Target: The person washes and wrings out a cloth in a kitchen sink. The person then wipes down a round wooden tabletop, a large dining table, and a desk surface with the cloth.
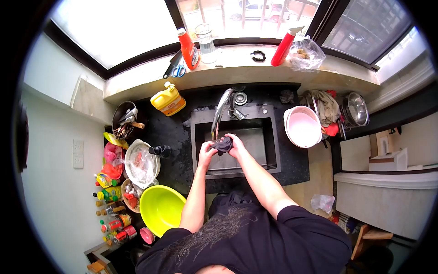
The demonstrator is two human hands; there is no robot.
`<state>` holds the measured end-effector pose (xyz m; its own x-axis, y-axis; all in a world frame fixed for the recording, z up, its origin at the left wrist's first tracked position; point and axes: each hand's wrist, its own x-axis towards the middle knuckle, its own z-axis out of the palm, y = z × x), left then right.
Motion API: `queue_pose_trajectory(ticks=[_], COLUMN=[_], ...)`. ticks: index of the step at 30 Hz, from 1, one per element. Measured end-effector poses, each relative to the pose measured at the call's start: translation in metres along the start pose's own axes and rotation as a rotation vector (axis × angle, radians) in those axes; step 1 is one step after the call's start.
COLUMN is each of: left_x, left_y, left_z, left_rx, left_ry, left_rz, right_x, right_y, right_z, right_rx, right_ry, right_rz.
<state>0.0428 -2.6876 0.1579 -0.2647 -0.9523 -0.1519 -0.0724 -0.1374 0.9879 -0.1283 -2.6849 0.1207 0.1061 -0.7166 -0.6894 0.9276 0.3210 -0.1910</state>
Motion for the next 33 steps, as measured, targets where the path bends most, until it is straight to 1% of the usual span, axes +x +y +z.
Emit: queue_pose_trajectory(ticks=[1, 2, 3, 4, 5, 6, 7, 8, 9, 10, 11, 12, 15, 16, 18, 19, 20, 22, 24, 25, 26, 28, 29, 30, 32, 33], left_x=[-0.002, -0.005, -0.004, -0.002, 0.001, 0.005, 0.007, 0.012, 0.025, 0.032, 0.029, 0.031, 0.024, 0.023, 0.021, 0.02, 0.018, 0.018, 0.019, 0.022, 0.028, 0.044, 0.045, 0.051, 0.055, 0.054], left_y=[-0.003, -0.006, -0.005, -0.005, -0.005, -0.004, 0.003, -0.015, -0.057, -0.081, -0.066, -0.074, -0.038, -0.03, -0.02, -0.01, 0.001, 0.01, 0.02, 0.018, 0.016, -0.02, -0.019, -0.037, -0.068, -0.071], left_z=[-0.002, -0.005, -0.008, -0.007, -0.004, 0.0, 0.007, 0.008, 0.009, 0.008, 0.015, 0.017, 0.029, 0.035, 0.043, 0.048, 0.05, 0.053, 0.052, 0.052, 0.045, 0.033, 0.029, 0.022, 0.016, 0.02], left_rx=[-0.141, -0.281, -0.245, -0.245, -0.246, -0.245, -0.215, -0.173, -0.133, -0.093, -0.102, -0.034, -0.089, -0.061, -0.144, -0.122, 0.014, 0.038, 0.157, 0.215, 0.222, 0.364, 0.384, 0.431, 0.414, 0.363], left_ry=[0.023, 0.049, -0.033, -0.001, 0.031, 0.063, 0.114, 0.091, 0.071, 0.054, 0.116, 0.194, 0.329, 0.37, 0.379, 0.421, 0.448, 0.469, 0.539, 0.573, 0.563, 0.575, 0.59, 0.589, 0.555, 0.561], left_rz=[-0.185, -0.372, -0.379, -0.437, -0.496, -0.555, -0.605, -0.546, -0.486, -0.424, -0.422, -0.425, -0.368, -0.325, -0.239, -0.212, -0.223, -0.152, -0.179, -0.195, -0.262, -0.368, -0.381, -0.416, -0.482, -0.529], right_x=[-0.001, -0.001, 0.0, 0.001, 0.003, 0.0, -0.002, -0.004, -0.003, 0.002, 0.005, 0.007, 0.009, 0.011, 0.016, 0.02, 0.024, 0.039, 0.046, 0.038, 0.024, 0.019, -0.011, 0.008, -0.021, -0.023], right_y=[0.0, -0.001, 0.0, 0.0, 0.003, 0.006, 0.009, 0.012, 0.015, 0.018, 0.022, 0.024, 0.027, 0.027, 0.029, 0.031, 0.033, 0.036, 0.043, 0.045, 0.049, 0.06, 0.056, 0.067, 0.069, 0.069], right_z=[0.002, 0.005, 0.006, 0.008, 0.01, 0.014, 0.018, 0.021, 0.022, 0.021, 0.019, 0.02, 0.019, 0.017, 0.014, 0.008, 0.004, -0.007, -0.007, 0.007, 0.017, 0.016, 0.044, 0.024, 0.044, 0.047], right_rx=[0.019, 0.013, 0.008, 0.001, -0.084, -0.171, -0.136, -0.102, -0.058, -0.016, 0.028, 0.02, -0.013, -0.041, -0.097, -0.083, -0.074, -0.032, -0.237, -0.341, -0.458, -0.808, -0.937, -0.963, -1.267, -1.289], right_ry=[0.07, 0.071, 0.071, 0.072, 0.143, 0.13, 0.102, 0.075, 0.085, 0.094, 0.102, 0.112, 0.116, 0.146, 0.207, 0.15, 0.063, -0.045, 0.058, 0.112, 0.131, 0.191, 0.316, 0.315, 0.276, 0.373], right_rz=[-0.013, 0.003, 0.02, 0.038, 0.038, 0.045, 0.055, 0.068, 0.053, 0.038, 0.025, -0.01, -0.105, -0.09, -0.056, -0.056, -0.023, 0.015, -0.09, -0.143, -0.268, -0.496, -0.472, -0.445, -0.557, -0.606])
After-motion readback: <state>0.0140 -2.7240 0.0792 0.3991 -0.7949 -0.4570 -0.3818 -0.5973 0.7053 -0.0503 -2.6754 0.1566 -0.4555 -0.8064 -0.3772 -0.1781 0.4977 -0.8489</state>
